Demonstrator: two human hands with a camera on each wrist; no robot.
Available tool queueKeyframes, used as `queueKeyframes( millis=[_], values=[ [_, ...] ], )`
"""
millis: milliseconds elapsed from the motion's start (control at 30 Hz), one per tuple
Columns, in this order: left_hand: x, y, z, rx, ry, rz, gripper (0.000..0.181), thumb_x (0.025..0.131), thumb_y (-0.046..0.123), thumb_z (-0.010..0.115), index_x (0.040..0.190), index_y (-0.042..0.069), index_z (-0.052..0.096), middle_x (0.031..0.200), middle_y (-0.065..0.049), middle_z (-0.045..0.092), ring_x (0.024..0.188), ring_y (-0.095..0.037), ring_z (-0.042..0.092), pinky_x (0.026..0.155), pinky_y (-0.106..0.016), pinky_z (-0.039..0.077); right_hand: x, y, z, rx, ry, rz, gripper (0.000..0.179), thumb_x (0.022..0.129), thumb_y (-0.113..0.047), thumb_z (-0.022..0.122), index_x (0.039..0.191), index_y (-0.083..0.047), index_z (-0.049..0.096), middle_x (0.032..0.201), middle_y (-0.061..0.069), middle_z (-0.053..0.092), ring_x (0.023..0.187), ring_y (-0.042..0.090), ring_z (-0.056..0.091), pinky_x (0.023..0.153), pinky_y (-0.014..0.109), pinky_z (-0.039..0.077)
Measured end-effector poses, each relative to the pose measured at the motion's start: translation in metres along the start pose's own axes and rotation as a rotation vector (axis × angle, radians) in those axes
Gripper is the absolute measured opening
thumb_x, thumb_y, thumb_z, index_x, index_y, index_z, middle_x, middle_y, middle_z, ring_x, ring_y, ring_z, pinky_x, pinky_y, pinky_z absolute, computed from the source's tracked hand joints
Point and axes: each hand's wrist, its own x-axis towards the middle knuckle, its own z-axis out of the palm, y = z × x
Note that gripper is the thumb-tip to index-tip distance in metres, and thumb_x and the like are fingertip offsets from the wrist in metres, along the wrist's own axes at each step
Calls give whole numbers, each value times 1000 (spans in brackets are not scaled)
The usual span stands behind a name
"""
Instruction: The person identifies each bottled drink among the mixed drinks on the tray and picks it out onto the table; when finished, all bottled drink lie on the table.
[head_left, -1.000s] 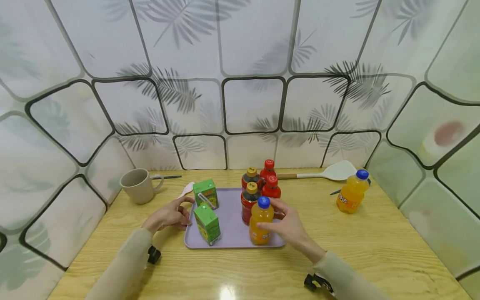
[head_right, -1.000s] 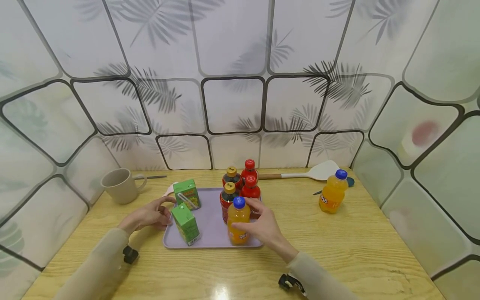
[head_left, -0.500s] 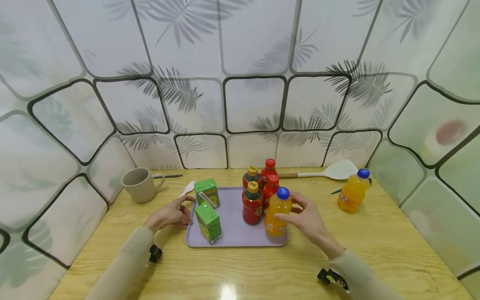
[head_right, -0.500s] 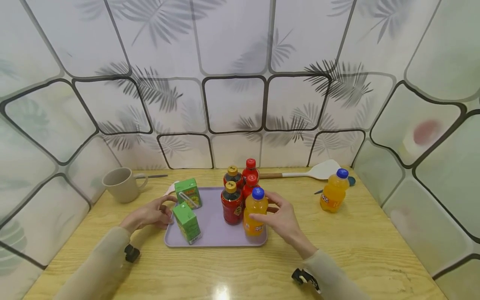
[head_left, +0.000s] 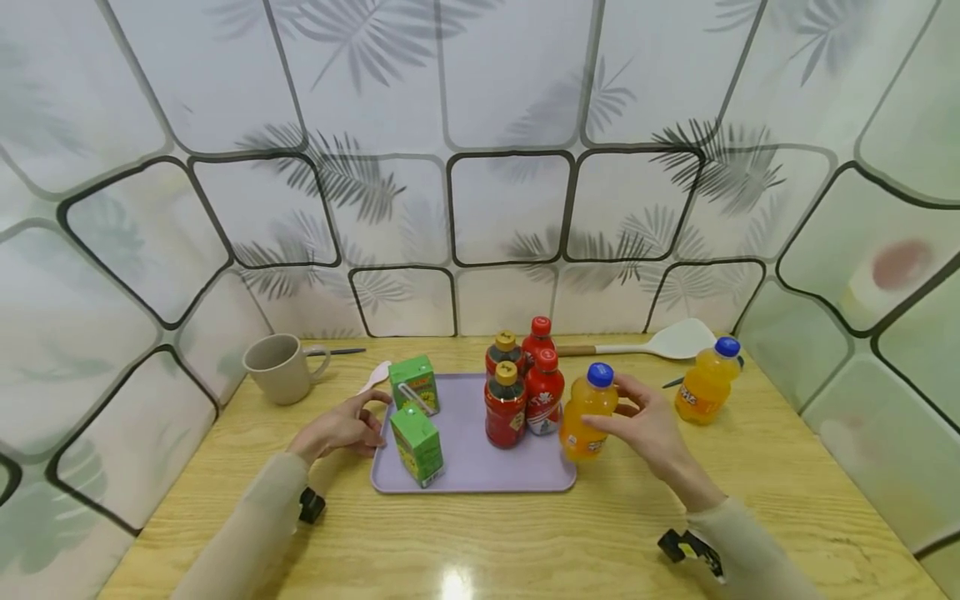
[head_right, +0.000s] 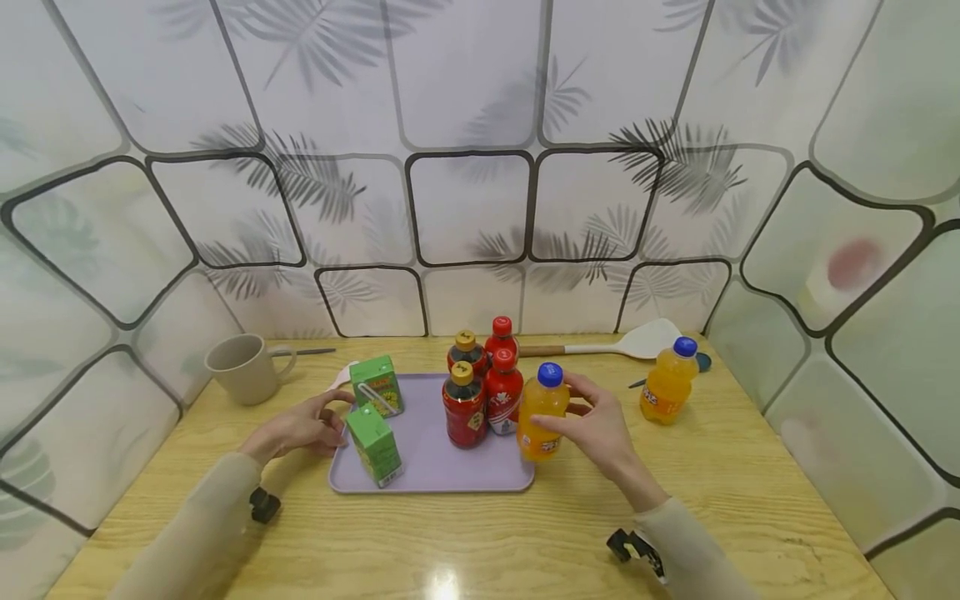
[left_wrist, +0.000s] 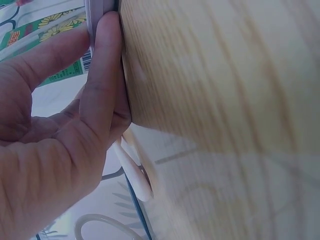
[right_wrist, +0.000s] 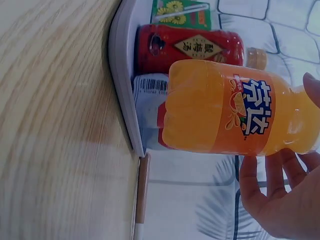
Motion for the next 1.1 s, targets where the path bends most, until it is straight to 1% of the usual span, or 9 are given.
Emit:
queueKeyframes(
  millis=[133,233,500,833,1000,1100],
  values=[
    [0,0,-1,3,1,3,70,81,-9,68,141,6,34,84,-8,51,73,-18,56,65,-31,60,0,2,-6,16,27,42,60,80,-13,81,135,-3,56,109,-18,62,98,8,58,81,20,55],
    [0,2,-1,11,4,-3,70,81,-8,68,141,6,34,85,-9,51,73,-18,56,64,-31,60,1,6,-12,21,52,69,63,81,-13,80,136,-3,54,108,-19,61,96,7,59,79,20,55],
    [-2,3,2,14,14,-14,70,81,-9,68,141,6,35,86,-10,52,72,-18,57,65,-32,61,6,16,-22,-9,138,12,64,79,-13,82,136,-2,55,108,-26,62,104,3,54,85,13,51],
    [-1,1,2,12,15,-6,70,81,-10,67,141,6,35,85,-9,51,71,-18,56,64,-30,61,8,24,-33,-23,178,38,65,82,-15,80,139,-3,52,108,-27,60,104,-1,53,82,9,50],
    [-1,1,1,9,12,-10,69,81,-10,67,141,5,34,85,-9,52,72,-18,56,65,-31,61,11,28,-38,-34,217,36,65,82,-15,80,140,-3,52,107,-28,60,102,-1,54,82,8,49],
    [-1,1,2,10,9,-8,69,81,-10,67,141,5,34,85,-9,52,72,-18,56,65,-31,61,13,31,-41,-37,247,55,67,81,-16,80,141,-3,51,105,-28,60,99,-1,54,80,7,48]
  ],
)
